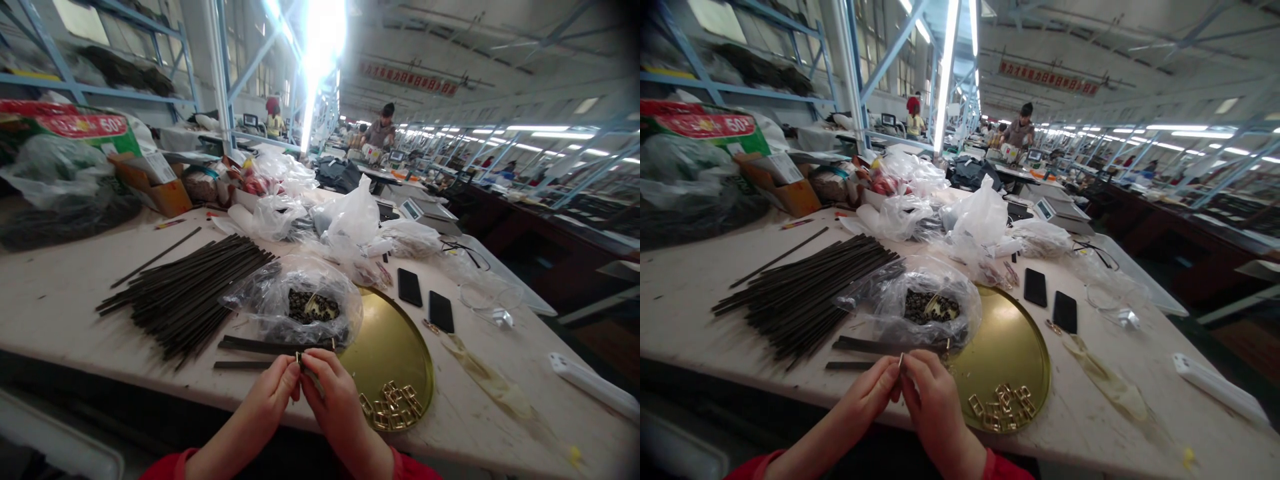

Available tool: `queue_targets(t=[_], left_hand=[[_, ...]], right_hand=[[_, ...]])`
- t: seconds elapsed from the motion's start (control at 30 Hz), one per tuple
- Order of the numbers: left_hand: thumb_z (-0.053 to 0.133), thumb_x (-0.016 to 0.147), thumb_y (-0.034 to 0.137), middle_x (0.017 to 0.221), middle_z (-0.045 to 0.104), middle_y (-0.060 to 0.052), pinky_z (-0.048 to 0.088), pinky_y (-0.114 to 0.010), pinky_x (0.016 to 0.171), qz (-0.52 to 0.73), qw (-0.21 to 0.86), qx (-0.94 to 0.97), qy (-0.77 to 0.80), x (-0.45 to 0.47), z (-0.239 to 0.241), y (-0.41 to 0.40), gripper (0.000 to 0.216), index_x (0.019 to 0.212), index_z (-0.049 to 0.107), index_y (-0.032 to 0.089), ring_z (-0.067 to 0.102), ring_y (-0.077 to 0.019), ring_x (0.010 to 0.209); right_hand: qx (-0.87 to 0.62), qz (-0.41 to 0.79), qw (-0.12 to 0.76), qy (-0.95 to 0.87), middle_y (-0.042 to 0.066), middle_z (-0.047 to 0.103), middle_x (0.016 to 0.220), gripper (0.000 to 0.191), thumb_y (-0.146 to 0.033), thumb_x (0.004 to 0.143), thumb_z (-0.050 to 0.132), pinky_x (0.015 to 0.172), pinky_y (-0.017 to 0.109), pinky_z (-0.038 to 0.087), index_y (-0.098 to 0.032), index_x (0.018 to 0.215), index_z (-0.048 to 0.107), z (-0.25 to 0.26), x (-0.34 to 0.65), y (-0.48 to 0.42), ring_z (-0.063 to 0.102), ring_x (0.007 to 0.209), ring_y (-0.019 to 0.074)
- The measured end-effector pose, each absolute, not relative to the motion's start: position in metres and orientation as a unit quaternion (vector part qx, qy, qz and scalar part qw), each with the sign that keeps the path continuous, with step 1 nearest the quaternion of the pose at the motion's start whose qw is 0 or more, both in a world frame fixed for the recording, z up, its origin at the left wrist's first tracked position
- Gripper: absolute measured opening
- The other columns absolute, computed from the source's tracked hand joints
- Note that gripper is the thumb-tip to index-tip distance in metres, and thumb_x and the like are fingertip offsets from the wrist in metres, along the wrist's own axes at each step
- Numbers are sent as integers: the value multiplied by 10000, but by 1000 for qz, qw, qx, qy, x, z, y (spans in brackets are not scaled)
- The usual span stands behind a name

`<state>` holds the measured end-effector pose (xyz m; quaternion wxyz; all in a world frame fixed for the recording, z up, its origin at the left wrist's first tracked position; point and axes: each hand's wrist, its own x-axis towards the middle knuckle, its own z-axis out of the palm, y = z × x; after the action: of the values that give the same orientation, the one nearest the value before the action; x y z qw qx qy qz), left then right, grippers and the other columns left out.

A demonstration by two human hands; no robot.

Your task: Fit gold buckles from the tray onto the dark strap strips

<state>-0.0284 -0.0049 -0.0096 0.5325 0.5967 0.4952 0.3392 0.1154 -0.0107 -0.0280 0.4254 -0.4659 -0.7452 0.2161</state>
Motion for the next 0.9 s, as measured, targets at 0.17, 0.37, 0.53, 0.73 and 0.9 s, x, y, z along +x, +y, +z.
queue_targets(t=[0.17, 0.37, 0.53, 0.73, 0.9], left_hand=[[355, 855, 375, 603, 516, 16, 371, -252, 579, 347, 534, 594, 492, -30, -9, -4, 305, 689, 517, 176, 465, -142, 572], [443, 810, 311, 620, 574, 21, 380, -263, 629, 366, 537, 563, 510, -31, -12, -7, 348, 1114, 438, 142, 519, -152, 617], [454, 797, 319, 625, 517, 34, 365, -244, 606, 319, 588, 590, 452, -35, -11, -7, 461, 1242, 468, 202, 456, -129, 592], [530, 741, 425, 620, 529, 23, 381, -228, 587, 328, 636, 544, 438, -36, -12, 10, 308, 842, 635, 153, 449, -118, 572], [562, 643, 608, 427, 405, 97, 199, -184, 392, 309, 673, 471, 479, -40, -25, 27, 438, 727, 518, 180, 255, -60, 387]], right_hand=[[-470, 228, 448, -725, 73, 634, 866, 188, -148, 834, 476, 722, 290, 479, -216, 931, 622, -24, 119, -5, 597, 790, 170], [-500, 486, 485, -529, 8, 609, 751, 143, -300, 760, 604, 662, 271, 459, -201, 860, 576, -26, 116, 1, 577, 698, 147], [-419, 688, 469, -361, -28, 564, 674, 354, -384, 633, 727, 565, 258, 432, -173, 845, 537, -26, 113, 7, 541, 570, 115], [-415, 751, 421, -295, -29, 565, 660, 391, -344, 621, 734, 556, 279, 453, -172, 877, 494, -36, 104, 12, 569, 551, 127], [-540, 486, 269, -633, 8, 610, 700, 218, -324, 848, 425, 565, 273, 476, -158, 933, 537, -41, 125, 62, 597, 577, 134]])
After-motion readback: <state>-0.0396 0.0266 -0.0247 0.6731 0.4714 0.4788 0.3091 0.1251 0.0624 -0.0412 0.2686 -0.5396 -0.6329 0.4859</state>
